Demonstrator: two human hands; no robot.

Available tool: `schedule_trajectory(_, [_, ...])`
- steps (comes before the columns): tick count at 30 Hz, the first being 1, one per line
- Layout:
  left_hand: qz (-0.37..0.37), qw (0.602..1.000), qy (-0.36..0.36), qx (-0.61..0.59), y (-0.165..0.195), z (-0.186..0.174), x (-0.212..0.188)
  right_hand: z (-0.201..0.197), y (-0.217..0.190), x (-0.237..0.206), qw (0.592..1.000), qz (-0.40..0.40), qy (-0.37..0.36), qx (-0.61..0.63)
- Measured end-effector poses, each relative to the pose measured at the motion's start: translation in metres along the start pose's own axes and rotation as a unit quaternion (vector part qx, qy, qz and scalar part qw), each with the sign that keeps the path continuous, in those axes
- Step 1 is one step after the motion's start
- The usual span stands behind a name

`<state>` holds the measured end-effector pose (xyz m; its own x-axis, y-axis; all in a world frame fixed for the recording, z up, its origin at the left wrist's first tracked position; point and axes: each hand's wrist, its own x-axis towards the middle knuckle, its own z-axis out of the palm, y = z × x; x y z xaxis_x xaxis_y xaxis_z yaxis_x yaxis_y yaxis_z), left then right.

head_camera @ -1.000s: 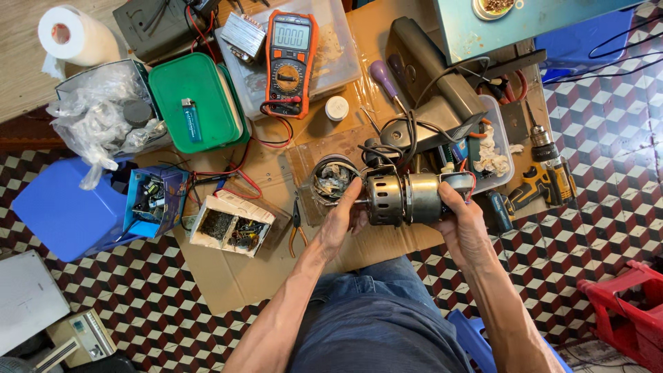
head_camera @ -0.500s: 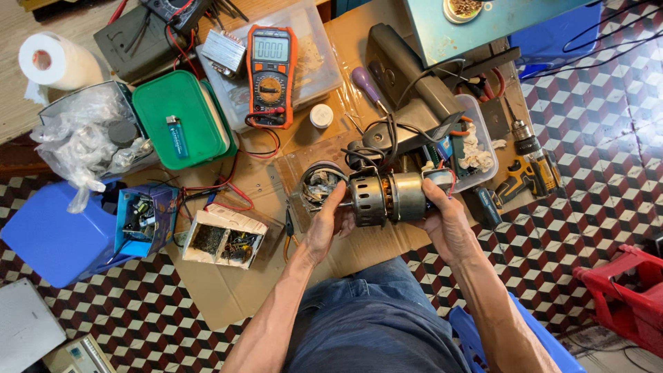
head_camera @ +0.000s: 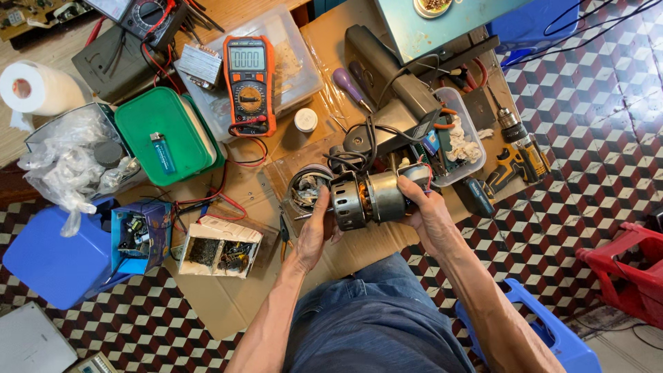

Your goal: The person disassembles a small electric motor, removes a screw with a power drill, and then searches through a container of screws to find a replacement. They insert the new screw and tighten it with the drill.

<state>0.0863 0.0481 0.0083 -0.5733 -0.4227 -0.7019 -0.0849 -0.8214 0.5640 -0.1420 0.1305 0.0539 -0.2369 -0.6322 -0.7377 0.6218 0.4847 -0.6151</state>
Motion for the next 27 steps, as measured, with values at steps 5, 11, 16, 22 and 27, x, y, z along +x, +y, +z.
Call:
schedule_trajectory(5, [0.019,0.999,0.010,0.031,-0.004,0.005,0.002,0.002,-0.004,0.002,1.000,0.007,0.001,-0.005])
schedule_trajectory(11, [0.024,0.992,0.048,0.110,0.014,0.016,-0.002,0.007,-0.003,0.000,1.000,-0.003,0.005,-0.016])
schedule_trajectory(16, [0.048,0.988,0.059,0.134,0.029,0.020,-0.006,0.014,-0.005,-0.001,1.000,0.000,0.009,-0.013])
schedule_trajectory(22, [0.059,0.991,0.058,0.102,0.028,0.024,-0.007,0.019,-0.008,-0.003,0.999,0.008,0.032,-0.007])
schedule_trajectory(27, [0.063,0.997,0.015,-0.030,0.020,0.024,-0.003,0.020,-0.003,-0.007,0.998,-0.034,0.045,-0.039])
